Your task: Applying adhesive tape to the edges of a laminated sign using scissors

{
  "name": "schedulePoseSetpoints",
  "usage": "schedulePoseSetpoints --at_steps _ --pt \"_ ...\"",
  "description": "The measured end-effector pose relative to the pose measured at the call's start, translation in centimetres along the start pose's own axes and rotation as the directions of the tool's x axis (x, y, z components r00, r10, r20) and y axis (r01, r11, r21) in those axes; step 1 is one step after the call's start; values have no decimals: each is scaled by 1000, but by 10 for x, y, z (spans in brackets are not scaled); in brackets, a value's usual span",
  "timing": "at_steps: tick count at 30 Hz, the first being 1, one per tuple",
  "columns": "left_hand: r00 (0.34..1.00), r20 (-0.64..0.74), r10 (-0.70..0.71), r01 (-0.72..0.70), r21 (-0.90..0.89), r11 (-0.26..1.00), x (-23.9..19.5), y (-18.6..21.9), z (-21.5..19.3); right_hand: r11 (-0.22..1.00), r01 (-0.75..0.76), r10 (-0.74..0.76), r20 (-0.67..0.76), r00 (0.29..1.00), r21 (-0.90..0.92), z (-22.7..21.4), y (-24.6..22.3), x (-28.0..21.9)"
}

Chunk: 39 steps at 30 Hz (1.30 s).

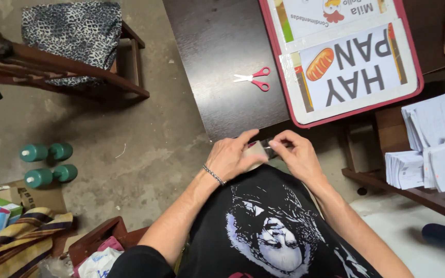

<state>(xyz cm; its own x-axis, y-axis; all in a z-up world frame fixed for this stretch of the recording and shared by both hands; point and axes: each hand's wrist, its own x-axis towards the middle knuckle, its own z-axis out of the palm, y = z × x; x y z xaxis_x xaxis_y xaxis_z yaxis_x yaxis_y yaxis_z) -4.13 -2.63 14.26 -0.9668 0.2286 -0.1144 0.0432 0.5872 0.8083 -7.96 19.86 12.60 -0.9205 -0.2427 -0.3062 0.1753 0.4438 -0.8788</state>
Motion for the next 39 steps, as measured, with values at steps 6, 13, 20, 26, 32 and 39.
schedulePoseSetpoints --at_steps 6,13,20,26,32,39 --pt "950 -3 314 -303 252 919 29 16 27 994 86 -97 -155 983 -74 -41 27 14" --pt "871 -159 465 -399 322 859 106 -5 93 997 70 -71 -237 969 -12 -108 66 69" --pt "907 -213 364 -318 224 921 227 28 151 999 -19 26 -169 985 39 -223 109 162" --pt "991 -20 132 -120 300 946 294 61 115 996 -23 3 -225 974 -87 -335 144 256" --pt "982 75 -172 124 430 894 273 13 69 948 -230 163 -287 944 -219 -408 235 331" --pt "952 168 -255 120 562 818 286 -16 73 912 -213 131 -243 961 -351 -407 282 359"
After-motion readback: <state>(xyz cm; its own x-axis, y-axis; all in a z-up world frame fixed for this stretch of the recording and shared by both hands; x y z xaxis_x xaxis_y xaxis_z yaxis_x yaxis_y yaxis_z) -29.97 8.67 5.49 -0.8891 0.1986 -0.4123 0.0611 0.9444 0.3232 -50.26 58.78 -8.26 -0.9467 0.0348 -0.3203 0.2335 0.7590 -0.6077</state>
